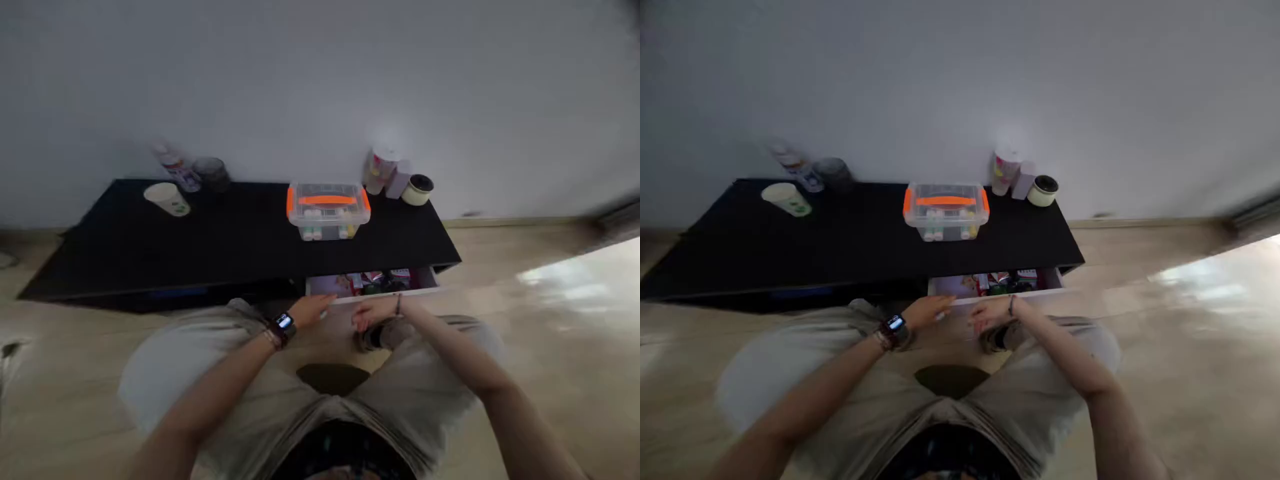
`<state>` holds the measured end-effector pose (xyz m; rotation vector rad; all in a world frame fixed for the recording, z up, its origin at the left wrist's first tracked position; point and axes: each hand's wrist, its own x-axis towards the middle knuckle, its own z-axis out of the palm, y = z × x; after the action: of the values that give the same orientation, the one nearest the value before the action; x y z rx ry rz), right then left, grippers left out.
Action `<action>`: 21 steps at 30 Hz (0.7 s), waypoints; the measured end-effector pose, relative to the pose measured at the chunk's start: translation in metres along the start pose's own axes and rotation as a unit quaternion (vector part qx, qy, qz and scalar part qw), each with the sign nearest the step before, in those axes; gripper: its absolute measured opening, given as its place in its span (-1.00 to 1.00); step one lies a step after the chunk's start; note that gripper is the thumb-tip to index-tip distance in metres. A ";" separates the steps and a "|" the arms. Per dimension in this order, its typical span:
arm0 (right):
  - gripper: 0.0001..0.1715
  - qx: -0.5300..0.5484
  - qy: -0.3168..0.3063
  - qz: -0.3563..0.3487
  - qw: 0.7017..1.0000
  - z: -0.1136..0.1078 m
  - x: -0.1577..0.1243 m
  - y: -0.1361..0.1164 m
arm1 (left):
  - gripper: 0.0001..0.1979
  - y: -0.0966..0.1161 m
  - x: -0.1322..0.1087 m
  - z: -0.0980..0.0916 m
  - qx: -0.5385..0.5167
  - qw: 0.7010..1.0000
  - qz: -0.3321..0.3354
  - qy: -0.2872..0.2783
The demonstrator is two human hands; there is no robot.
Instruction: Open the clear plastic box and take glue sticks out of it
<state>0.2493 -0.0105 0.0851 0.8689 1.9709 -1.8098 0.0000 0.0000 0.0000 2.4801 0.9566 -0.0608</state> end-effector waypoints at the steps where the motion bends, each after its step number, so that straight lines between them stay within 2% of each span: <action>1: -0.66 -0.025 0.077 -0.041 0.996 -0.021 -0.009 -0.015 | -0.50 0.001 0.000 0.003 -0.002 1.000 -0.003 -0.003; 2: -0.67 -0.055 0.128 -0.077 0.987 -0.041 -0.017 -0.030 | -0.52 0.002 0.000 0.005 -0.004 1.000 -0.006 -0.006; 3: -0.66 -0.085 0.210 -0.104 0.968 -0.062 -0.023 -0.044 | -0.54 0.003 0.000 0.007 -0.007 1.000 -0.007 -0.009; 5: -0.66 -0.172 0.417 -0.115 0.885 -0.100 -0.030 -0.071 | -0.57 0.006 -0.002 0.010 -0.014 1.000 -0.008 -0.013; 6: -0.67 -0.218 0.489 -0.111 0.837 -0.118 -0.030 -0.082 | -0.58 0.008 -0.004 0.011 -0.017 1.000 -0.007 -0.016; 8: -0.66 -0.305 0.547 -0.093 0.774 -0.149 -0.022 -0.101 | -0.58 0.013 -0.009 0.012 -0.022 1.000 -0.005 -0.020; 10: -0.63 -0.373 0.552 -0.056 0.744 -0.174 -0.007 -0.113 | -0.59 0.018 -0.014 0.013 -0.023 1.000 -0.006 -0.019; 13: -0.59 -0.441 0.509 0.031 0.738 -0.196 0.017 -0.122 | -0.59 0.024 -0.022 0.016 -0.015 1.000 0.000 -0.017; 17: -0.55 -0.481 0.450 0.120 0.743 -0.203 0.034 -0.129 | -0.59 0.029 -0.027 0.021 0.009 0.999 0.021 -0.025; 21: -0.53 -0.492 0.443 0.144 0.736 -0.204 0.041 -0.132 | -0.60 0.034 -0.030 0.024 0.031 0.997 0.052 -0.040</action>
<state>0.1681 0.1967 0.1918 1.5911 2.5775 0.0941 0.0022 -0.0513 -0.0011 2.5590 0.8036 -0.1561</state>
